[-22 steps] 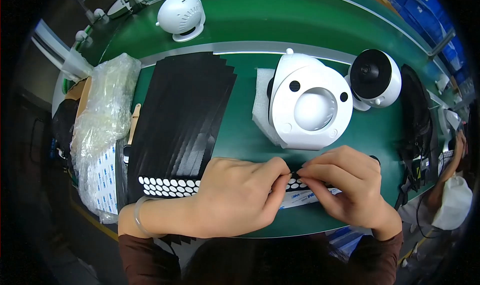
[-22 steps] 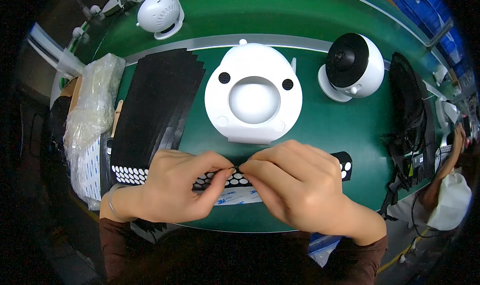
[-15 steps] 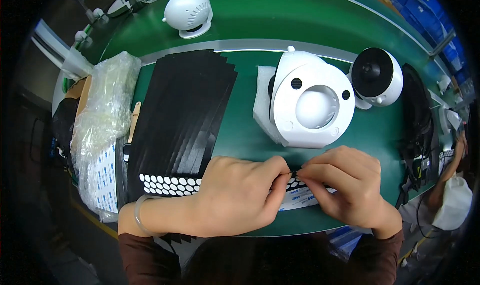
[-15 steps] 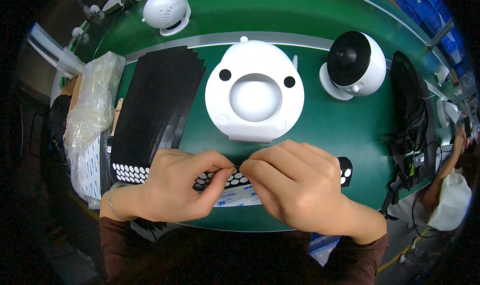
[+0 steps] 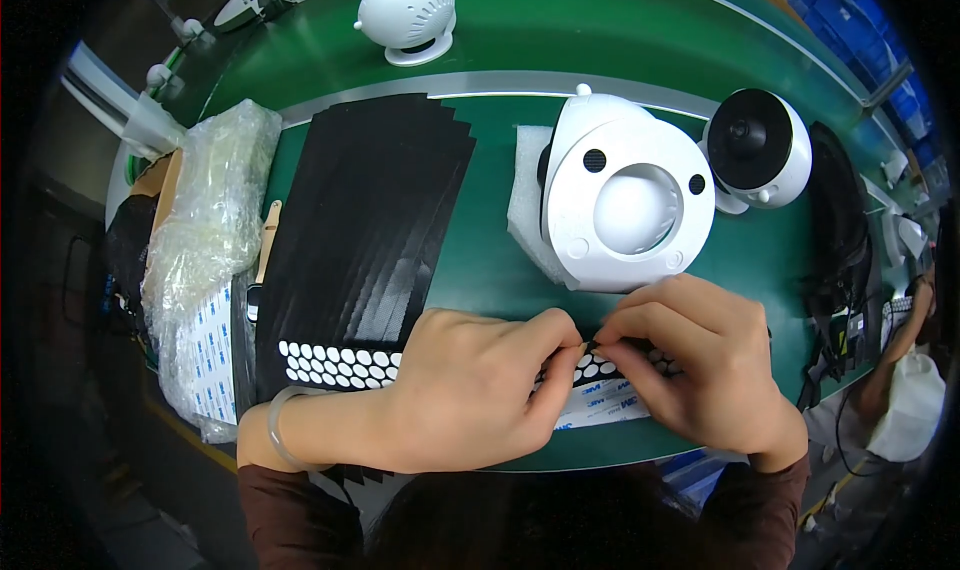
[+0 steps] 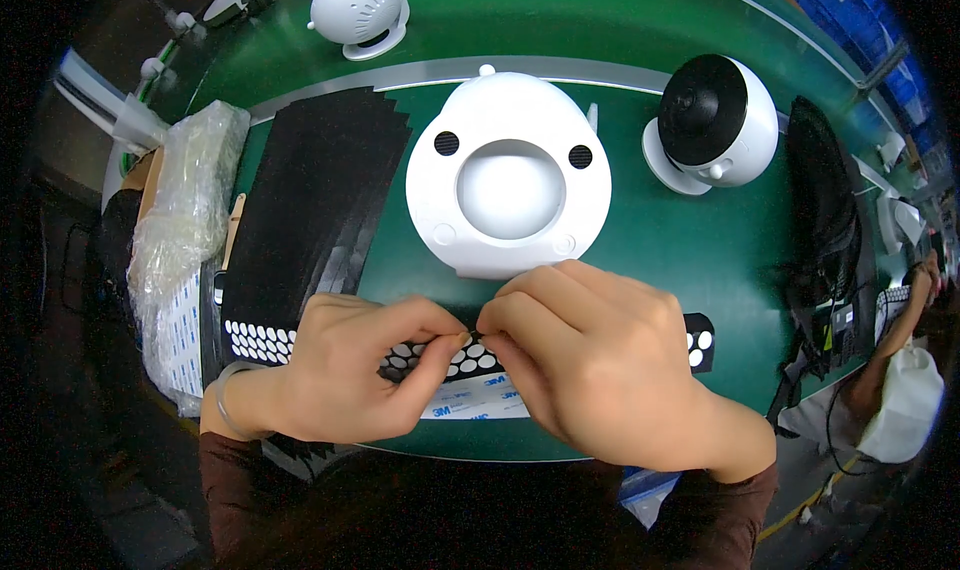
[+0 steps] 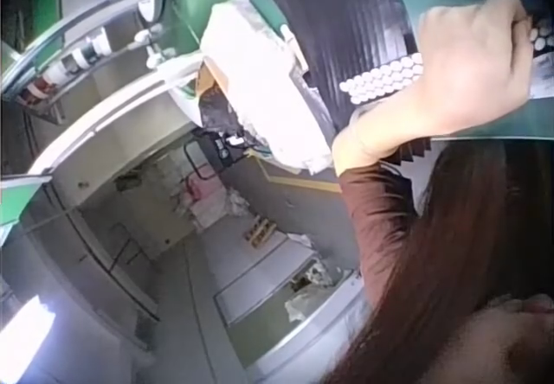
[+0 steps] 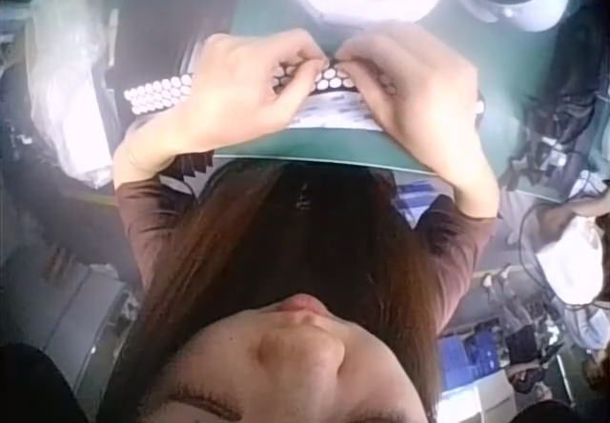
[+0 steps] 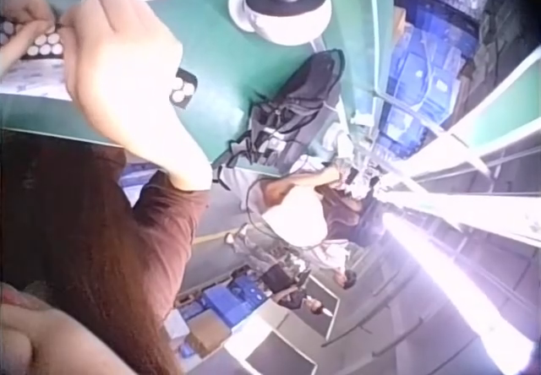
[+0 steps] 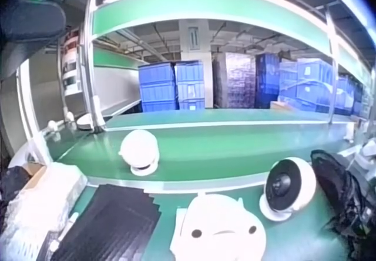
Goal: Applying circular adhesive pads to the base of security camera units on an assembly line.
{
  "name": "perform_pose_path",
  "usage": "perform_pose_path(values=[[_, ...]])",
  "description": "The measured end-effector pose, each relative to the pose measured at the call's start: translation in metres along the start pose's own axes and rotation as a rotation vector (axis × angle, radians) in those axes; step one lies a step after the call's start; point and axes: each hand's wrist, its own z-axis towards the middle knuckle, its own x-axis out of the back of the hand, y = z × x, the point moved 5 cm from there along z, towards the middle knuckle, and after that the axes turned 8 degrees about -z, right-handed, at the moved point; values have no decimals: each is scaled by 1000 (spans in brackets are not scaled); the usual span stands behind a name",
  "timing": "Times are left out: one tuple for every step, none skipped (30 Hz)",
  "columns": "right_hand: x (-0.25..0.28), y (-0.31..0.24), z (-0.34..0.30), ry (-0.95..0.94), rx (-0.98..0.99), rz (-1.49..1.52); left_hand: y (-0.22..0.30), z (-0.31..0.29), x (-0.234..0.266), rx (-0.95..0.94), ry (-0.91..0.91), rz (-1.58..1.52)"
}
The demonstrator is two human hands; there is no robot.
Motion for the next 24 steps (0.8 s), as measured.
perform_pose_path(values=[[-1,0,1,-8,2,-16,0,0,0,0,-1,-2],[-2,1,1,-8,0,-16,0,0,1,0,-1,14],[-2,1,1,23,35,-9,0,0,1,0,0,30],[-2,0,1,54,70,-3,0,0,1,1,-1,29],[-2,-1,0,53,69,-3,-1,1,1,-3,7,10],[-2,-2,0,77,55,-14,-1,1,2,-7,14,-8],[-1,-2,-1,101,43,-26,-1,1,2,-6,15,-8],[0,-2,-1,100,43,-25,-1,1,3,5,10,-16],[0,-2,-1,96,62,-27,-1,1,3,15,4,-24],[0,-2,-2,91,80,-29,0,1,3,16,4,-25],[1,-3,-2,90,80,-28,-1,2,2,53,-27,-6],[2,-4,-1,67,66,16,-3,2,1,90,-57,13],[2,-5,0,44,55,59,-5,2,2,124,-48,35],[8,-6,1,100,48,103,-9,2,3,158,-39,58],[14,-6,2,155,41,148,-14,2,2,132,-48,75],[19,-3,3,226,37,125,-13,4,3,132,-48,75],[20,-1,6,260,-4,91,-13,5,3,180,-57,78],[20,1,8,293,-44,57,-14,6,3,230,-65,81],[16,4,11,304,-101,70,-17,4,0,211,-86,88],[13,5,14,303,-102,72,-17,4,0,214,-87,88],[8,8,16,297,-122,120,-14,5,1,192,-62,70],[6,10,19,289,-141,168,-11,6,1,170,-34,51],[7,9,21,303,-143,152,-11,6,1,174,-32,49],[8,7,22,299,-142,153,-11,6,-1,180,-37,44]])
